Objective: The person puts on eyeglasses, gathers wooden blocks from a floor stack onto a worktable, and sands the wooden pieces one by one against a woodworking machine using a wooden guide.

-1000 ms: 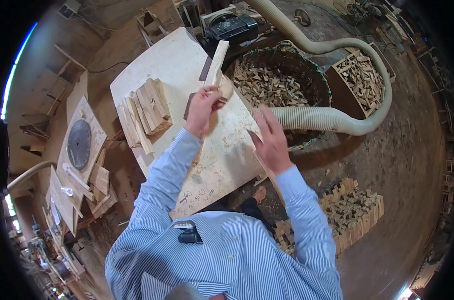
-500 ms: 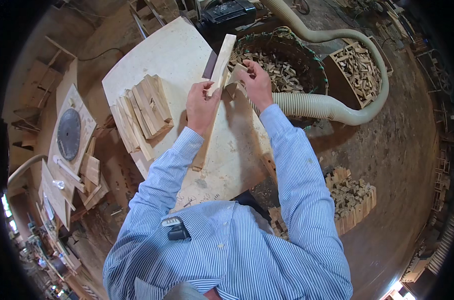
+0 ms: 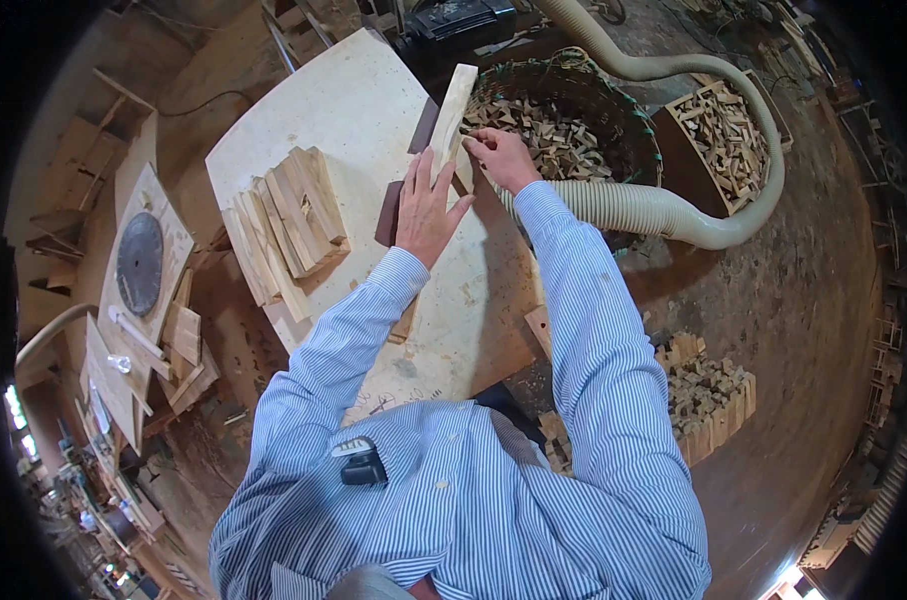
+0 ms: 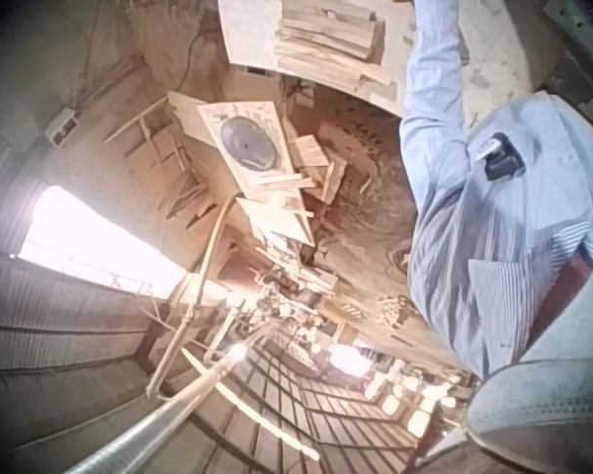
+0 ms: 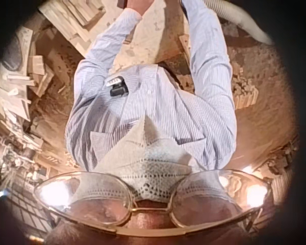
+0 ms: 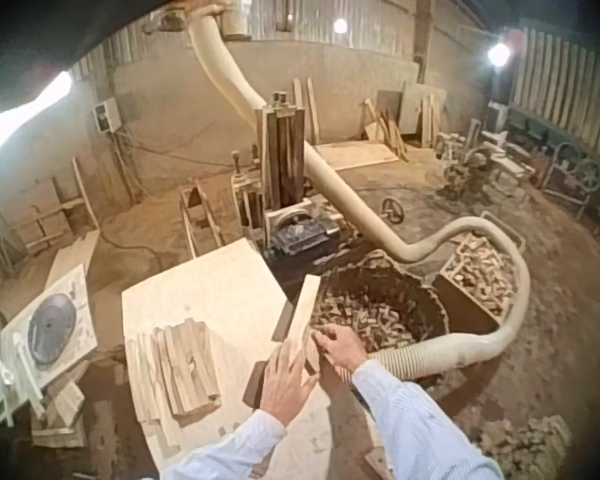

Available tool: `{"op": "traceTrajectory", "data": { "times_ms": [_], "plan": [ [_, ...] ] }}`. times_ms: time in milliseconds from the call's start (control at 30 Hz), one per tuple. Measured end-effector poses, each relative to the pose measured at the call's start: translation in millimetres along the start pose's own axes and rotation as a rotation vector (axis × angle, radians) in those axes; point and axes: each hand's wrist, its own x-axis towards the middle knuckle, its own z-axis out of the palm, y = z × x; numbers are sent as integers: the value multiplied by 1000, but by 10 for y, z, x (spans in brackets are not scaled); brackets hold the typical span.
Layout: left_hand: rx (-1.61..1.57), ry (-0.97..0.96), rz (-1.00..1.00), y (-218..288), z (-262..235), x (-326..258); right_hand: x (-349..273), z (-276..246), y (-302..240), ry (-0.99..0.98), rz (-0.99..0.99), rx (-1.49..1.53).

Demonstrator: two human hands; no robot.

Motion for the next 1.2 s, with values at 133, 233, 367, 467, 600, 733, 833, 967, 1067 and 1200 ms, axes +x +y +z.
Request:
{"op": "traceTrajectory", "data": {
  "times_ms": [133, 233, 367, 467, 600, 733, 833, 967, 1067, 1200],
  "plan": [
    [136, -109, -6, 56, -26, 44, -95, 53, -18, 117, -137, -248],
    [206, -150, -17, 101, -51, 71, -106, 48, -10, 122, -143, -287],
    [200, -119, -14, 109, -53, 86, -375, -109, 49, 126, -156, -141],
    [183, -46, 26, 99, -24, 84, -1179, -398, 166, 164, -112, -55],
    [172, -53, 24, 91, -8, 98, -2763, -684, 348, 220, -110, -208],
    [174, -90, 13, 113, -20, 116, -4016, -798, 505, 150, 134, -416],
    [169, -93, 0, 127, -32, 118, -4321, -771, 643, 46, 321, -357],
    [167, -55, 16, 135, -8, 102, -4362, -746, 750, 26, 387, -500],
    [174, -42, 15, 123, 26, 81, -4353, -732, 789, 48, 329, -508],
    [169, -25, 27, 107, 62, 49, -4355, -691, 892, 37, 312, -467]
  ]
}}
